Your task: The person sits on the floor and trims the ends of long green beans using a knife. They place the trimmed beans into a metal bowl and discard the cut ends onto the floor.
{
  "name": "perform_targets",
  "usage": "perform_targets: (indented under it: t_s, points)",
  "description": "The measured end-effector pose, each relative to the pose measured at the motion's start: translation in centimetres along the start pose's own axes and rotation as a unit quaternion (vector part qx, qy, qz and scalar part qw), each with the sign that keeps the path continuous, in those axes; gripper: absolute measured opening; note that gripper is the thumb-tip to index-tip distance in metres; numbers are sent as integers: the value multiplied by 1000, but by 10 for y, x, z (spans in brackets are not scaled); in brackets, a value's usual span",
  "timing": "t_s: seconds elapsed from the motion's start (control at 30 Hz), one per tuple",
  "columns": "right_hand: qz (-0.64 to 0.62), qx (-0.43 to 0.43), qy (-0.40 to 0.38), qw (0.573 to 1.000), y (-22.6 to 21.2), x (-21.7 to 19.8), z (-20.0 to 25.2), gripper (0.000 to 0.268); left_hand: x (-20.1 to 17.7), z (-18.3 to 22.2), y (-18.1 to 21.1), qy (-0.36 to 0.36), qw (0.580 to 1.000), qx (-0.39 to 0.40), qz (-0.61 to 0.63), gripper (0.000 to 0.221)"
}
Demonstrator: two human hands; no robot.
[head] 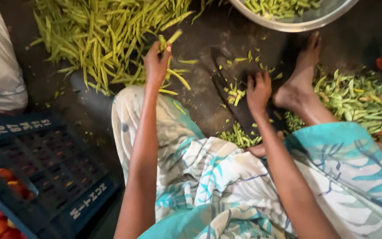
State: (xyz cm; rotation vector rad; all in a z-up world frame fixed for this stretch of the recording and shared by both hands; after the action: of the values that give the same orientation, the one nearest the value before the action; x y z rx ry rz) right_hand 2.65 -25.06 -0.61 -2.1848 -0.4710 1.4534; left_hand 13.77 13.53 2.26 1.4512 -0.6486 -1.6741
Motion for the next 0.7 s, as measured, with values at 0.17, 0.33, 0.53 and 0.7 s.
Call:
perform_targets:
  t_s: [0.17,0.33,0.53,0.7]
  points:
    - [-222,163,-81,958,18,-15,-18,17,-62,74,93,20,955,276,110,26]
    - [-304,204,-91,926,-20,-74,-58,16,-59,89,91,-48,938,126,320,28]
    - [2,100,-453,886,-100,-80,-44,28,-18,89,49,40,951,44,302,33]
    - [5,-129,-368,921,-176,-16,1,30,-26,74,12,92,958,-13,272,36]
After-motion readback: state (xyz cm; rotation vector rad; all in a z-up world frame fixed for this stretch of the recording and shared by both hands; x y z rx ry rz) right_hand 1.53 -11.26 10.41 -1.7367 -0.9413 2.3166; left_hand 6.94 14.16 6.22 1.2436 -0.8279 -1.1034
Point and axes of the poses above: each hand's wrist, its own z-axis away from the middle knuckle, its own x-axis out of the palm, y = z × x, the point moved 7 cm from there along -z, towards the middle knuckle, and after that the axes turned 1 degree about -z, right-handed, at the moved point
